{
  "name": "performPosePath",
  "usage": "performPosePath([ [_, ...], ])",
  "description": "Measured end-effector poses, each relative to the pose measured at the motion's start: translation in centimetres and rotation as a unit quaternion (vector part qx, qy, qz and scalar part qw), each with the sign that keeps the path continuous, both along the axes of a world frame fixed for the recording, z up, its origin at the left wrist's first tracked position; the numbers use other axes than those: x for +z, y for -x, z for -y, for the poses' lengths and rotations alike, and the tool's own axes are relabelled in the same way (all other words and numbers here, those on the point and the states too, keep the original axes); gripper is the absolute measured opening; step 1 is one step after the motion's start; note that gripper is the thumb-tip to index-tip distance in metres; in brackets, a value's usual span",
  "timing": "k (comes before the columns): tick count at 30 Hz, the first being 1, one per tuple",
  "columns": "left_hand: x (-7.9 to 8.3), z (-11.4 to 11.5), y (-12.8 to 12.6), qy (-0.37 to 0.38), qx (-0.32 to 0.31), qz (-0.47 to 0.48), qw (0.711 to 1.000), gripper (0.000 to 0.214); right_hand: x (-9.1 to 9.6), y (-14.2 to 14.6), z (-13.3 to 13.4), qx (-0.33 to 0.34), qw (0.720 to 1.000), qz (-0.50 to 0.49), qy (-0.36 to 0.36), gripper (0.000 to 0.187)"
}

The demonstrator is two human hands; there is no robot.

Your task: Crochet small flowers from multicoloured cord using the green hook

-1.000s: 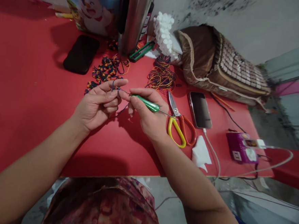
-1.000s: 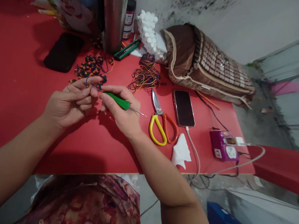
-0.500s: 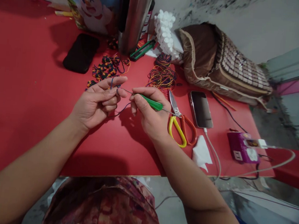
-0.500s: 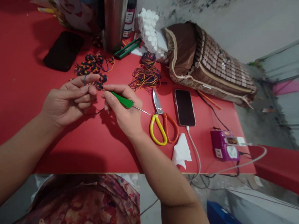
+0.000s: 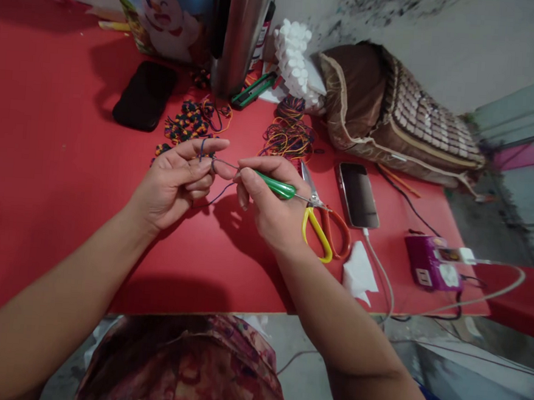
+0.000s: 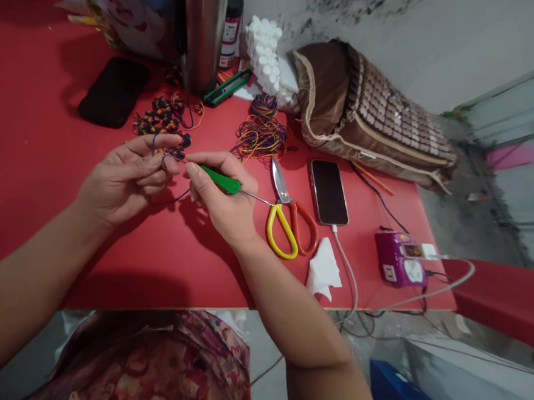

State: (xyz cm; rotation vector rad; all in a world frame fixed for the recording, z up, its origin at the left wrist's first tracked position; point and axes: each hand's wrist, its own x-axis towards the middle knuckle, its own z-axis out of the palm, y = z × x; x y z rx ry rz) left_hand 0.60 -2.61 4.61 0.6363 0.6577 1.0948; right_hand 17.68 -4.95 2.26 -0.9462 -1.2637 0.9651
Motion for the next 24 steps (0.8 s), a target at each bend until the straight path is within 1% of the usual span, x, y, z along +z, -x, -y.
performPosePath([
  [4,-0.1,-0.2,0.1,0.029,-0.004,0.019,0.999,0.023,0.3,0.5,0.6,-0.014,0.999,0.041,-0.005,0.031],
  [6,-0.1,-0.2,0.1,0.029,-0.002,0.015,0.999,0.023,0.3,0.6,0.7,-0.009,0.999,0.047,-0.007,0.031],
  [10,-0.2,0.2,0.0,-0.006,0.014,-0.023,1.0,0.021,0.1,0.6,0.7,0.003,0.999,0.047,0.012,0.03],
  [12,-0.3,0.5,-0.2,-0.02,0.021,-0.045,0.999,0.019,0.0,0.6,0.7,-0.018,0.997,0.07,0.009,0.028],
  [15,-0.5,0.6,-0.6,-0.016,0.042,-0.046,0.998,0.019,0.1,0.7,0.9,-0.065,0.988,0.139,-0.028,0.019],
  [16,-0.6,0.6,-0.7,-0.008,0.047,-0.037,0.998,0.02,0.0,0.7,1.0,-0.071,0.984,0.159,-0.045,0.017],
  [18,-0.6,0.4,-0.8,0.015,0.055,-0.015,0.998,0.021,-0.1,1.0,1.0,-0.062,0.978,0.186,-0.073,0.015],
  [21,-0.5,0.1,-0.9,0.05,0.057,0.016,0.997,0.023,-0.5,1.4,1.0,-0.041,0.974,0.2,-0.097,0.02],
  [24,-0.4,0.1,-1.0,0.08,0.058,0.054,0.994,0.026,-0.9,1.7,1.0,-0.058,0.965,0.21,-0.149,0.024],
])
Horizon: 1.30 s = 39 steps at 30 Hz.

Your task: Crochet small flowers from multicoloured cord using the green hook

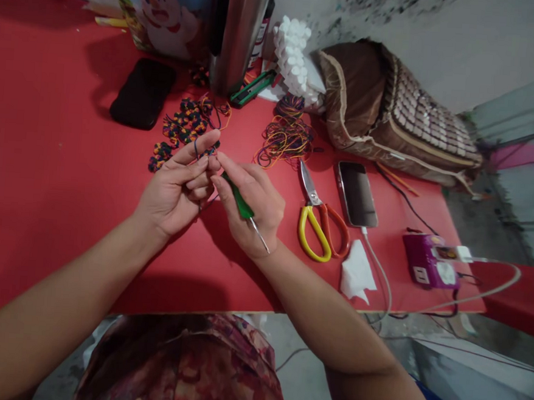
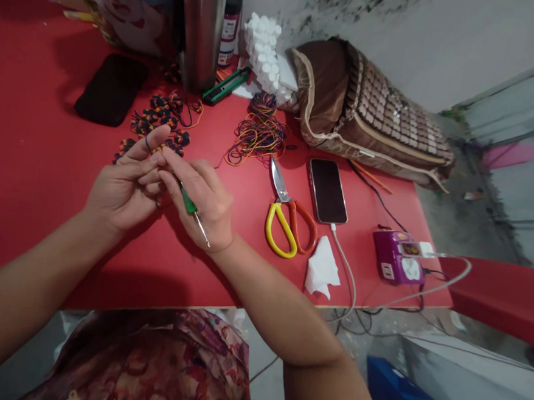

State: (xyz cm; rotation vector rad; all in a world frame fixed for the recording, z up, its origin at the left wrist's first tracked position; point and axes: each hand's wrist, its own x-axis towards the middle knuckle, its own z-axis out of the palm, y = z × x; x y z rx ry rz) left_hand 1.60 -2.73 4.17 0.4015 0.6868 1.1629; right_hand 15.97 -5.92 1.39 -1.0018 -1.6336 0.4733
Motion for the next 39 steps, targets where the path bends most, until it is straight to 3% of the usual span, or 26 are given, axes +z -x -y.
performPosePath([
  [4,0.3,0.1,0.1,0.051,0.002,0.043,0.998,0.044,-0.4,-0.2,-0.2,0.0,0.993,0.041,-0.112,0.035],
  [7,0.6,0.1,0.4,0.072,-0.004,0.066,0.995,0.061,-0.5,-0.6,-0.5,0.002,0.99,0.064,-0.123,0.035],
  [10,0.7,0.0,0.8,0.064,-0.019,0.073,0.995,0.059,-0.5,-1.1,-0.7,0.009,0.998,0.033,-0.045,0.03],
  [14,0.6,-0.3,1.2,0.05,-0.041,0.036,0.997,0.038,-0.4,-1.4,-0.7,0.044,0.994,-0.072,0.074,0.028],
  [17,0.5,-0.4,1.6,0.013,-0.07,0.002,0.997,0.026,0.1,-1.8,-0.7,0.083,0.982,-0.137,0.099,0.02],
  [24,0.1,-0.6,2.4,-0.066,-0.151,0.015,0.986,0.033,1.8,-3.1,-0.9,0.095,0.975,-0.155,0.129,0.017],
  [33,-0.4,-0.5,2.7,-0.054,-0.233,0.006,0.971,0.028,2.3,-4.4,-1.5,0.176,0.932,-0.248,0.199,0.018],
  [39,-0.3,-0.3,2.6,-0.047,-0.269,0.001,0.962,0.025,3.4,-4.4,-1.9,0.227,0.875,-0.315,0.288,0.024],
])
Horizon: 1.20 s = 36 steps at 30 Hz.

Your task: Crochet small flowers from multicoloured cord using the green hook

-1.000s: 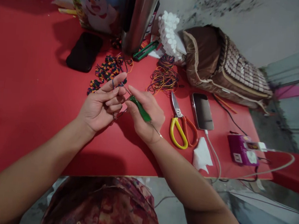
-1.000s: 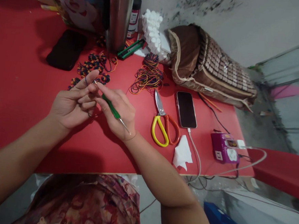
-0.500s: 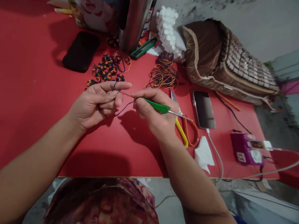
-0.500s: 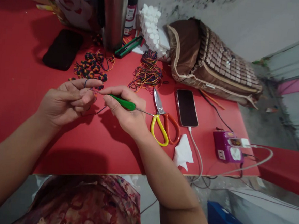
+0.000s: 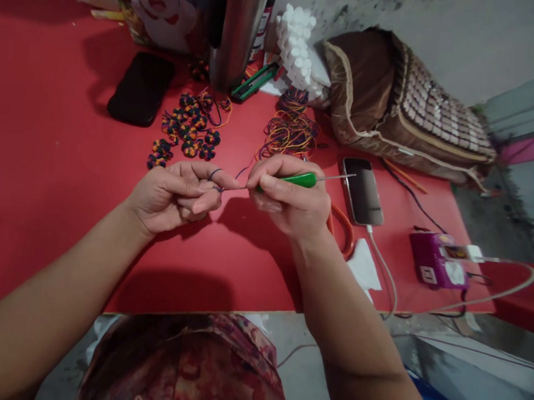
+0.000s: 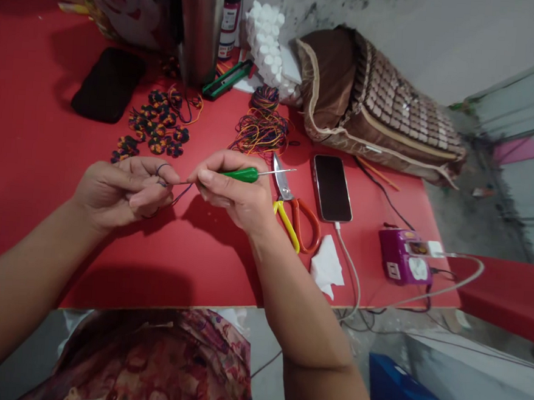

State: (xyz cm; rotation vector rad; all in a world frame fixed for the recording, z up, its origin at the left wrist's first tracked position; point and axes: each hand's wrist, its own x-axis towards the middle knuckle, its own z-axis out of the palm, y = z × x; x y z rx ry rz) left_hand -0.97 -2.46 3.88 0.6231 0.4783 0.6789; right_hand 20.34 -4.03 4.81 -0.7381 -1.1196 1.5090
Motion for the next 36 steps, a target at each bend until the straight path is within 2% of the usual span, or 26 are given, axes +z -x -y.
performPosePath([
  [5,-0.3,0.2,-0.6,-0.002,0.013,0.015,1.0,0.022,-0.2,0.1,-0.2,0.033,0.997,-0.026,0.062,0.03],
  [9,-0.3,0.5,-1.2,0.012,0.058,0.022,0.998,0.022,-0.8,0.7,0.0,0.051,0.995,-0.055,0.067,0.032],
  [14,0.5,0.6,-1.8,0.017,0.165,0.02,0.986,0.026,-1.8,2.0,0.1,-0.003,0.995,-0.089,0.036,0.029],
  [19,1.0,0.5,-1.9,0.046,0.211,-0.021,0.976,0.027,-2.1,2.8,0.2,-0.044,0.994,-0.088,0.056,0.029],
  [23,1.0,0.5,-1.7,0.051,0.207,-0.028,0.977,0.025,-2.1,2.8,0.1,-0.039,0.993,-0.085,0.07,0.031],
  [30,0.7,0.5,-1.4,0.012,0.17,0.005,0.985,0.025,-2.3,2.0,-0.3,-0.006,0.996,-0.083,0.044,0.025],
  [36,0.9,0.5,-1.1,0.003,0.131,0.016,0.991,0.023,-1.8,1.4,-0.4,-0.002,0.999,-0.034,0.038,0.032],
])
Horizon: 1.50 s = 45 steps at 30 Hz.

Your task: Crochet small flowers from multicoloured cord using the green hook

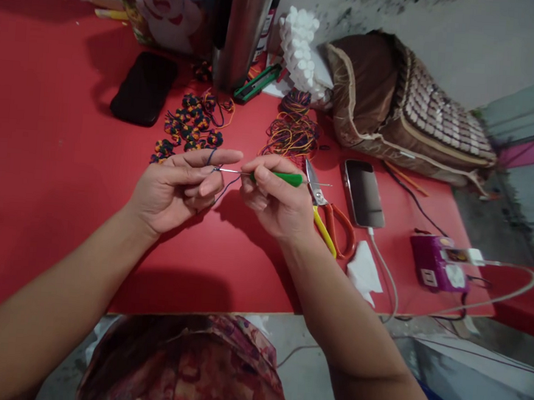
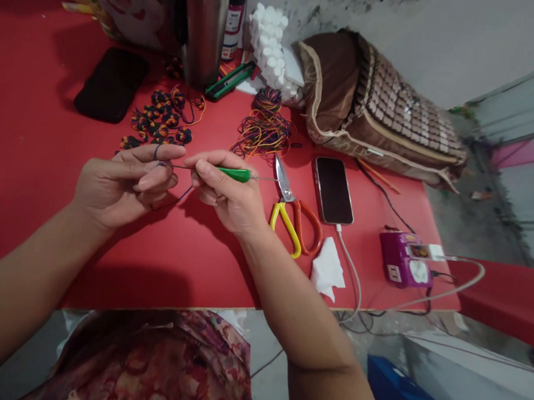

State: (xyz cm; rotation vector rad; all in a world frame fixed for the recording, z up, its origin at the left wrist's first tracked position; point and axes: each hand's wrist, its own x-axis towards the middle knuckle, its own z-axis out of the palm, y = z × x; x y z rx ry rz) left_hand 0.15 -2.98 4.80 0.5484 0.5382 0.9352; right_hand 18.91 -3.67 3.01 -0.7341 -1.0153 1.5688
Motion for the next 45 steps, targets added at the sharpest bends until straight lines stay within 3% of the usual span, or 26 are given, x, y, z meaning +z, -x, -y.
performPosePath([
  [5,-0.1,0.1,0.1,-0.022,-0.015,-0.012,1.0,0.025,0.1,-0.6,-0.4,0.008,0.999,0.003,-0.044,0.029],
  [9,-0.4,0.1,-0.1,-0.041,0.03,-0.041,0.998,0.026,0.1,-0.9,-0.3,-0.048,0.992,0.074,-0.09,0.03],
  [16,-0.5,0.6,-0.8,-0.077,0.107,-0.099,0.986,0.023,1.2,-0.4,1.7,-0.162,0.922,0.273,-0.223,0.02],
  [20,-0.2,0.5,-0.8,-0.107,0.122,-0.108,0.981,0.024,0.5,-0.1,1.7,-0.126,0.948,0.222,-0.19,0.021],
  [25,-0.1,0.1,-0.7,-0.078,0.118,-0.105,0.984,0.034,-0.6,0.3,1.0,-0.105,0.971,0.156,-0.147,0.032],
  [32,-0.5,0.3,-0.7,-0.096,0.125,-0.089,0.983,0.013,-0.5,0.2,0.8,-0.09,0.982,0.106,-0.123,0.028],
  [36,-0.6,0.8,-0.7,-0.103,0.13,-0.118,0.979,0.019,-0.2,-0.4,1.0,-0.114,0.966,0.153,-0.174,0.023],
  [41,-0.6,1.0,-0.5,-0.079,0.135,-0.11,0.982,0.023,0.7,-0.4,1.5,-0.133,0.921,0.268,-0.25,0.018],
  [45,-0.7,0.6,-0.4,-0.104,0.139,-0.104,0.979,0.027,0.6,0.0,1.3,-0.119,0.908,0.273,-0.296,0.012],
])
